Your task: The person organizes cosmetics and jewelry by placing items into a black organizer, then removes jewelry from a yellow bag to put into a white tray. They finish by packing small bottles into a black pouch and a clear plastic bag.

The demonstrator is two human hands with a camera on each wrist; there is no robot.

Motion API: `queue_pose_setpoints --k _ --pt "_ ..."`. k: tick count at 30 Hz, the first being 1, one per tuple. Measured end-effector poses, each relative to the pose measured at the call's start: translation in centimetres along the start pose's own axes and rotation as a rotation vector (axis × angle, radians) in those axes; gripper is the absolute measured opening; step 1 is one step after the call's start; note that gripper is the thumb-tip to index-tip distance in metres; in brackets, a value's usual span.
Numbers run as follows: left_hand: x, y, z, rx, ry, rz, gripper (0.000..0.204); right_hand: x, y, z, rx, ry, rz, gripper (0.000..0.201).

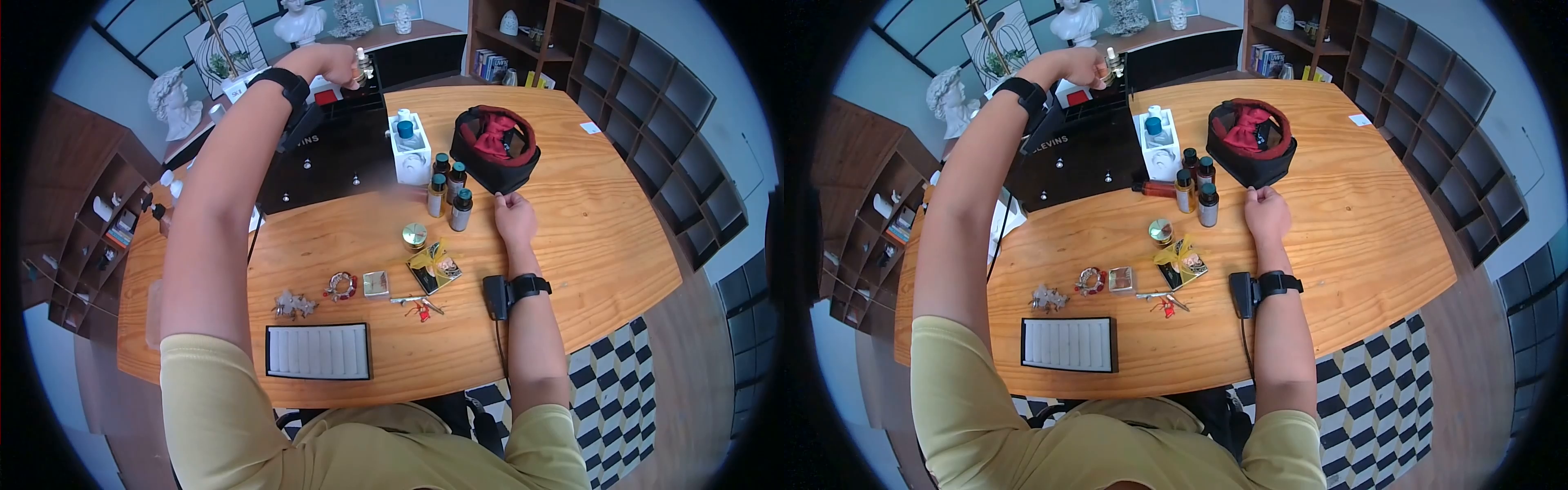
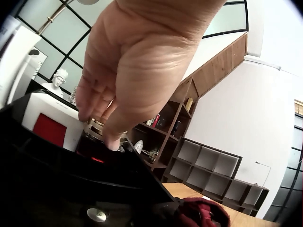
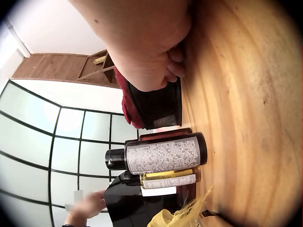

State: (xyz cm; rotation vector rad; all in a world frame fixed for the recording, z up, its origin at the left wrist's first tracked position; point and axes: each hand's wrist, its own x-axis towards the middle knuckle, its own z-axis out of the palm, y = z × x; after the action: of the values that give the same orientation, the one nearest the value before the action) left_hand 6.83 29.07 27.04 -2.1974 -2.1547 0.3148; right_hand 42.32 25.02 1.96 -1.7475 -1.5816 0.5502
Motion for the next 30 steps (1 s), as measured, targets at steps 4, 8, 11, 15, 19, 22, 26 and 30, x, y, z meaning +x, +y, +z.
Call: queue_pose_setpoints --k 4,8,11,15,19,22,26,30 --pt "-0.4 0.1 0.0 -0.026 0.011 -0.003 0.023 0.1 0.0 0.0 -0.004 -0.008 -0.001 0.028" --pt "-0.4 -0.1 -0.1 -0.03 -0.018 0.021 0.024 0.1 0.0 0.0 -0.003 -0.013 0.008 0.029" --pt "-0.5 -0.5 0.2 -0.089 0.028 0.03 0.023 0.0 -0.1 0.1 0.005 -0.006 0.01 0.029" --pt "-1.7 -0.6 -1.3 -0.235 0.119 0.049 0.027 0.1 0.1 0.1 0.014 -0.003 0.004 0.029" --pt "-3.8 -1.1 -1.7 -0.346 0.208 0.101 0.036 0.0 0.0 0.1 0.023 0.011 -0.002 0.028" --pt "-7.4 0.0 -0.6 -0.491 0.119 0.25 0.038 0.1 0.1 0.2 0.023 0.003 -0.001 0.028" --pt "-12.4 4.6 6.1 -0.375 0.043 0.493 0.023 0.2 0.2 0.4 0.025 0.014 -0.021 0.028" --pt "-16.4 9.0 11.9 -0.396 -0.105 0.323 0.024 0.2 0.3 0.4 0.006 0.027 -0.031 0.028"
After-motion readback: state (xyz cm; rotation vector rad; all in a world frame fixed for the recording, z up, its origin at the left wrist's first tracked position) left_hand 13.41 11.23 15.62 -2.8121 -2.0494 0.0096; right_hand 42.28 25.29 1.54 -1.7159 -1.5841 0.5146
